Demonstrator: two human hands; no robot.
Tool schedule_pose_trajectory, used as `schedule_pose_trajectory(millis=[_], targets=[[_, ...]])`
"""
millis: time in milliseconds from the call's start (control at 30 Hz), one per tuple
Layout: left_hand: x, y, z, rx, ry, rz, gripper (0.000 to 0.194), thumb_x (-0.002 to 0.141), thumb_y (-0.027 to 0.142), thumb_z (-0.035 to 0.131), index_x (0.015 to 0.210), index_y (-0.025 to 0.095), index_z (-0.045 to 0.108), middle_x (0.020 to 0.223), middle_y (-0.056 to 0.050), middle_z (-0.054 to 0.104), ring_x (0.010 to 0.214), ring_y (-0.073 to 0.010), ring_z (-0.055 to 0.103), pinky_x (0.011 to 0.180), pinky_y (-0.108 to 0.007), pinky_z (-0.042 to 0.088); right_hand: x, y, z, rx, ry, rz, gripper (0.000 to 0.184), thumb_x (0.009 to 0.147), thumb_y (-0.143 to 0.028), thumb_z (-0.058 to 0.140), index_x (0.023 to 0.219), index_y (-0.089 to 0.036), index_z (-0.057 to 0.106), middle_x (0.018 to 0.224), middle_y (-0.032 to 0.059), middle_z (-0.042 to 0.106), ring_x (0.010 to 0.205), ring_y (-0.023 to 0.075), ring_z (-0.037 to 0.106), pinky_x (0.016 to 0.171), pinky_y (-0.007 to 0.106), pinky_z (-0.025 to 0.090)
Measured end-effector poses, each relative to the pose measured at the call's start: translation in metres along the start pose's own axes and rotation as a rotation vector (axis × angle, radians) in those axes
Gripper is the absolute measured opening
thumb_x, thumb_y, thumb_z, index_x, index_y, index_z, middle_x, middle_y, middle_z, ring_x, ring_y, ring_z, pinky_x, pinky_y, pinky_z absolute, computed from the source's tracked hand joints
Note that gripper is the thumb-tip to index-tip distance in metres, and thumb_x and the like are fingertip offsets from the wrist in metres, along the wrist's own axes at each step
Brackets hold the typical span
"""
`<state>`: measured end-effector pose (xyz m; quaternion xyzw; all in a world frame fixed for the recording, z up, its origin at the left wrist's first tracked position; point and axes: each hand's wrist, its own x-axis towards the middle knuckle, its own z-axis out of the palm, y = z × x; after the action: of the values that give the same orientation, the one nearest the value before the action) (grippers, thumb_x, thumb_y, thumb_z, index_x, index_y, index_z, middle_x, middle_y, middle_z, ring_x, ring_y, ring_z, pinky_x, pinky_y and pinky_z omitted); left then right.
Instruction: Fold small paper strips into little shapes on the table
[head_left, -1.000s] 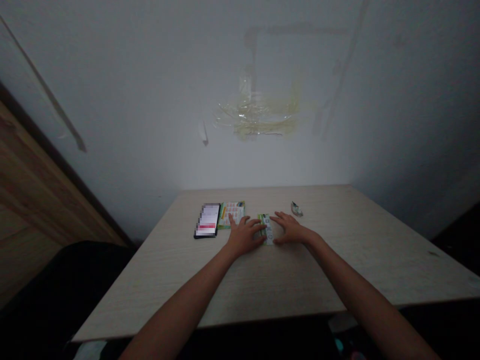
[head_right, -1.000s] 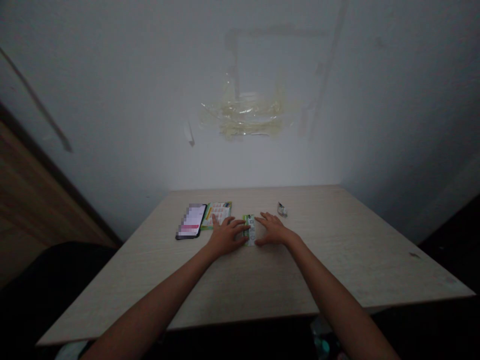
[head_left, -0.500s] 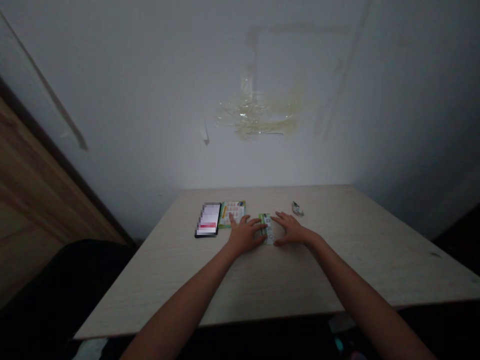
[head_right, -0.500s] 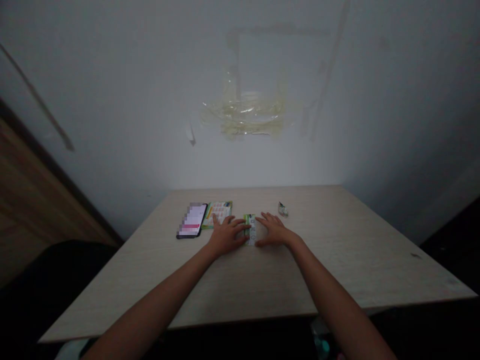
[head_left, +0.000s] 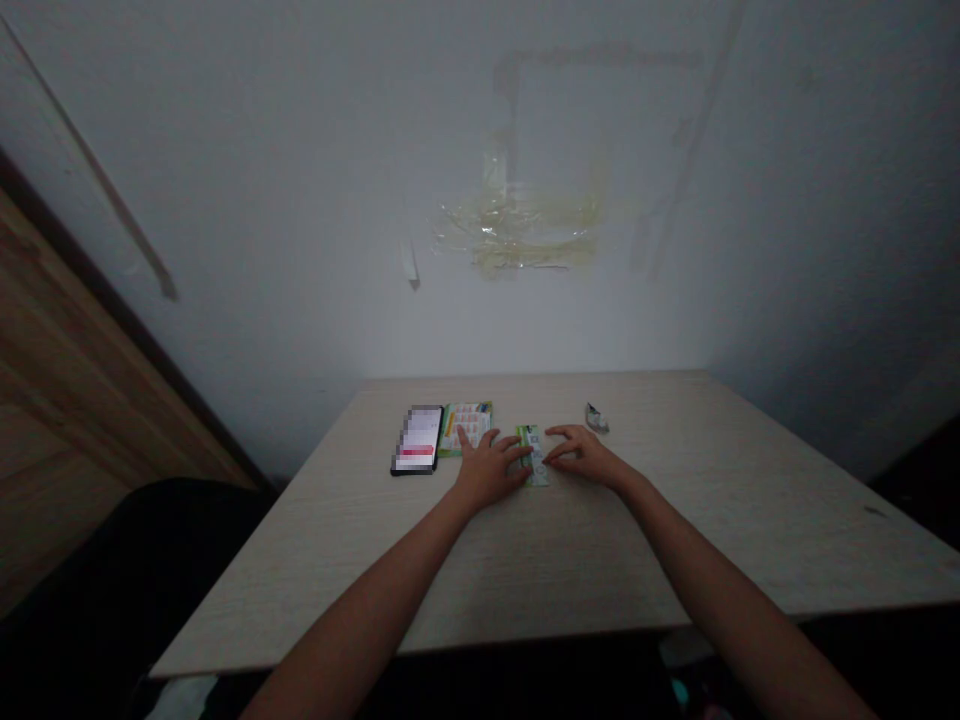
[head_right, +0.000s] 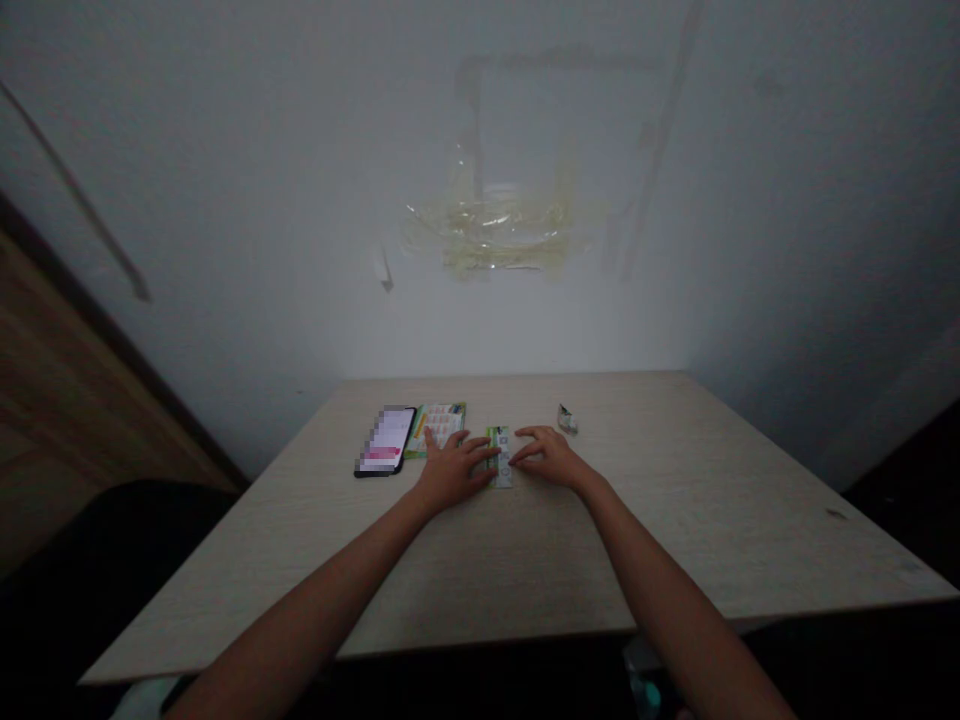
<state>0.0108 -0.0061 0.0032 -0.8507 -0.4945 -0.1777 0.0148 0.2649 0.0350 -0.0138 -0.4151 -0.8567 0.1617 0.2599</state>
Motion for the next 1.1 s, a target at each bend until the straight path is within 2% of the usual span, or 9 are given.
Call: schedule_pose_trajectory(millis=[333,667,1100], targets=[[0.000,0.000,0.000,0.034,-0.022,-0.003,0.041,0.090,0.057,0.052,0.131,0.049,0.055,0.142,0.005,0.057,0.136,-0.0350,0.040,0.103,-0.084,-0.007,0.004,0.006,0.009,0.034,0.083,0.076,0.013,0.081,-0.034,0.072,0.088,-0.026,0.080,0.139,0.0090,0.056,0.128,0.0272,0.051,0.112,0.047,0.034],[0.000,-0.002,0.002,-0.013,-0.002,0.007,0.040,0.089,0.056,0.054,0.129,0.050,0.055,0.141,0.006,0.057,0.137,-0.0350,0.038,0.100,-0.084,-0.013,0.011,0.005,0.011,-0.019,0.145,0.154,0.020,0.085,-0.036,0.067,0.096,-0.024,0.078,0.140,0.0111,0.056,0.128,0.0283,0.050,0.112,0.051,0.035],[0.001,0.001,-0.002,-0.005,-0.015,-0.003,0.040,0.089,0.056,0.054,0.129,0.050,0.056,0.140,0.005,0.058,0.137,-0.0357,0.039,0.102,-0.083,-0.011,0.022,-0.004,0.011,-0.213,0.106,0.295,0.030,0.093,-0.040,0.056,0.116,-0.031,0.073,0.142,0.0078,0.053,0.131,0.0281,0.046,0.112,0.046,0.032]])
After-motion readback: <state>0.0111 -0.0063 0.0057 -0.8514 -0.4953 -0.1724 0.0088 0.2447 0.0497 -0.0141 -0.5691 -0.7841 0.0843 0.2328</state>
